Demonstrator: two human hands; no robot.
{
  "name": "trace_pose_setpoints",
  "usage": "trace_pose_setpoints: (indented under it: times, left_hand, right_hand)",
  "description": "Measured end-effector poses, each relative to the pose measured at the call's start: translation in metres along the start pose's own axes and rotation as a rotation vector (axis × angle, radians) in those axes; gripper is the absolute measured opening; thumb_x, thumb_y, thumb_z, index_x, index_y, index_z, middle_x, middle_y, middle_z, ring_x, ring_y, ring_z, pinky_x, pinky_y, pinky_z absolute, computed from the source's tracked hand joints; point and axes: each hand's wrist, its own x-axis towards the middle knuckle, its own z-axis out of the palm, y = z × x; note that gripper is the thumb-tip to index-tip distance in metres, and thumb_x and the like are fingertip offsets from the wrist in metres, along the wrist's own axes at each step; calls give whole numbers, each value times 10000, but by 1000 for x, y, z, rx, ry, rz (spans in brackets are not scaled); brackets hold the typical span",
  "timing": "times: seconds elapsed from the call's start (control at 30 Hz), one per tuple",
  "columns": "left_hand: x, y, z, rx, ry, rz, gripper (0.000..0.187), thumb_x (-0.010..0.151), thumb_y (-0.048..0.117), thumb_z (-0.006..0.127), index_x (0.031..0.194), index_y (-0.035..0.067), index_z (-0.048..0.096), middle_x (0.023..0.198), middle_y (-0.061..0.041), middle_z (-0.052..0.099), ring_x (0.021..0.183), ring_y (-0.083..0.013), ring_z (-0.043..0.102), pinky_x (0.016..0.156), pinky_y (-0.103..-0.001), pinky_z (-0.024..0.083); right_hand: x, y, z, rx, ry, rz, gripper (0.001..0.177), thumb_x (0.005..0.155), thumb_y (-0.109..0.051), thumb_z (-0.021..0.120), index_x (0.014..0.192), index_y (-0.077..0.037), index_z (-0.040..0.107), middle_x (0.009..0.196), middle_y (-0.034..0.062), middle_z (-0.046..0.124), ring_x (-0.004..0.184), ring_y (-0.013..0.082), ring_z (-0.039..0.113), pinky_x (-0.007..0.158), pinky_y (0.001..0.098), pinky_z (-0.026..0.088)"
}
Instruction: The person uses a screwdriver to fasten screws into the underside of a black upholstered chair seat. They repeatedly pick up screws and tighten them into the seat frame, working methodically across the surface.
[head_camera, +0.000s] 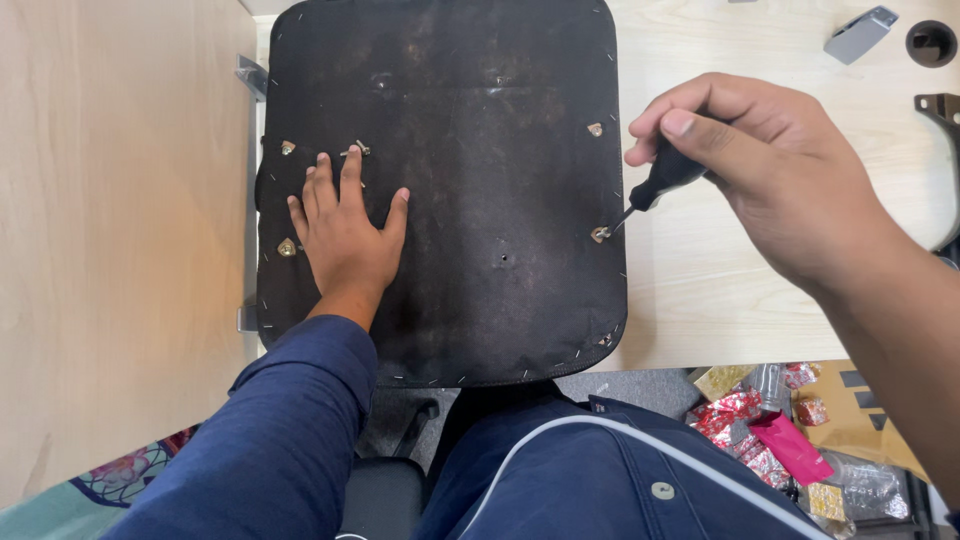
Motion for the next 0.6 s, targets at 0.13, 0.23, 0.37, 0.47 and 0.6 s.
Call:
trace_pose_setpoints:
  times: [0.13, 0.23, 0.37, 0.47, 0.6]
  left_hand:
    - [-2, -1, 0, -20, 21, 15, 722, 949, 589, 585, 1549, 236, 390, 1595, -152, 339, 1508, -314, 260, 1236, -542, 136]
    - [0, -1, 0, -24, 21, 11, 724, 946, 581, 594, 1546, 231, 393, 1596, -155, 337, 1505, -320, 260, 1233, -543, 136]
    - [-1, -3, 2, -33, 37, 22, 730, 949, 575, 604, 1554, 224, 396, 1598, -162, 341, 1506, -330, 268, 1237, -549, 137]
    - [-1, -4, 4, -41, 45, 30, 731, 950, 572, 610, 1555, 220, 399, 1598, -163, 346, 1505, -335, 275, 1239, -551, 140]
    - [0, -6, 6, -42, 57, 44, 727, 952, 569, 615, 1550, 214, 402, 1590, -171, 353, 1499, -344, 281, 1227, -562, 142]
  right_hand:
    - [-2, 9, 2, 113, 23, -25, 278, 1053, -117, 430, 1149, 26, 648, 1034, 100, 639, 1054, 183, 587, 1031, 356, 449]
    - [-4, 14, 0, 275, 40, -38, 359, 981, -146, 365, 1109, 52, 637, 1054, 113, 660, 1079, 174, 604, 1071, 357, 443]
    - [-14, 21, 2, 345, 75, -81, 330, 1014, -136, 418, 1155, 72, 633, 1124, 138, 668, 1126, 187, 607, 1105, 363, 449]
    - [-22, 26, 4, 291, 65, -131, 255, 1112, -138, 505, 1169, 71, 641, 1112, 143, 673, 1054, 177, 606, 1044, 336, 463]
    - [-30, 31, 7, 272, 80, -178, 194, 1130, -140, 609, 1165, 41, 668, 1111, 118, 686, 1034, 144, 615, 1074, 319, 491]
